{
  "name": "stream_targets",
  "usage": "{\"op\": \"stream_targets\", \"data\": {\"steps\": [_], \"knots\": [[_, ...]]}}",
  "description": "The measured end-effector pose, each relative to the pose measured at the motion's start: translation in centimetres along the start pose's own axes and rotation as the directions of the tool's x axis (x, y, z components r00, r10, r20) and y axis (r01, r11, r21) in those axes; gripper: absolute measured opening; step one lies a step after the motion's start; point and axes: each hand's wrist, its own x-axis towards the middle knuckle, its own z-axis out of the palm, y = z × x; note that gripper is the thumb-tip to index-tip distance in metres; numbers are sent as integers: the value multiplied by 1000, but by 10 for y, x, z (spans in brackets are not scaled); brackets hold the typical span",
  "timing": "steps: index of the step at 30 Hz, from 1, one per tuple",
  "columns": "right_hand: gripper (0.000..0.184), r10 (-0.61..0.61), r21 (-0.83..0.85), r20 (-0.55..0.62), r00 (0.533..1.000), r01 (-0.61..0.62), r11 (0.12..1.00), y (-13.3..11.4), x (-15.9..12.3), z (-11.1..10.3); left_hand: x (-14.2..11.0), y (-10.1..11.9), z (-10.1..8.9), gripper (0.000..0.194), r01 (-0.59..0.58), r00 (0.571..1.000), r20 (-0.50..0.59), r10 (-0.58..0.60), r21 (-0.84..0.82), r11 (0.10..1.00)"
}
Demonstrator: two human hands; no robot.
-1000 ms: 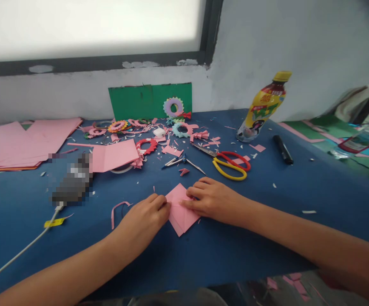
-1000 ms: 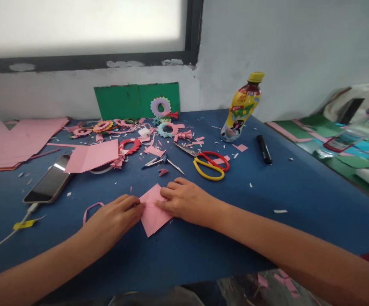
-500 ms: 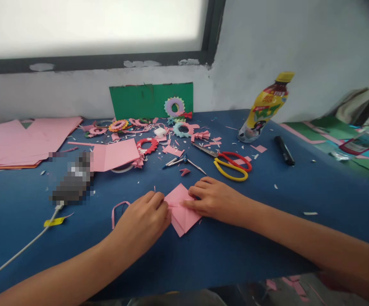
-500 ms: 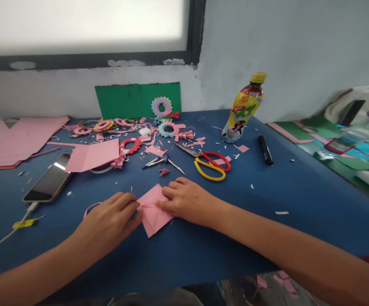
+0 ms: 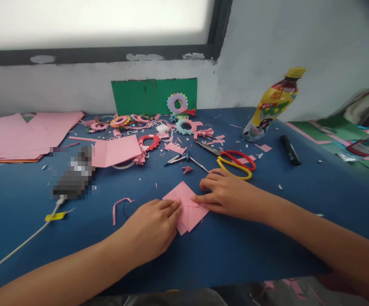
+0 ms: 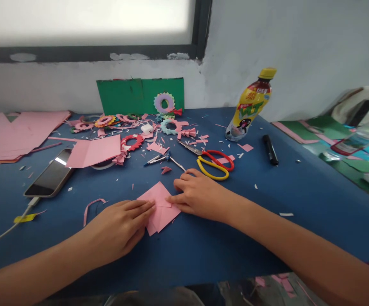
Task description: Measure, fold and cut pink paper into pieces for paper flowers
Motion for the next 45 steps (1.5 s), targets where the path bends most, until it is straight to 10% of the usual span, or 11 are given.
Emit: {"op": "stream_targets", "data": {"steps": [8, 14, 23, 37, 45], "knots": [[25, 116, 35, 53, 992, -118, 992, 3, -6, -2, -7, -16, -17, 42, 143, 987, 99, -129, -152, 978], [46, 45, 169, -230, 972, -6, 986, -11, -1, -5, 1, -17, -6, 28, 184, 981, -17, -195, -260, 948], [17, -41, 397, -102, 994, 78, 915, -14, 4, 9, 4, -12, 6, 27, 184, 969, -104, -223, -297, 937], [12, 272, 492, -80, 959, -200, 847, -11, 13, 13, 3, -24, -1, 21, -43, 997, -73, 17, -376, 926], [11, 247, 402, -133, 960, -175, 899, -12, 18, 28, 10, -22, 11, 10, 126, 966, -126, -227, -538, 834]]}}
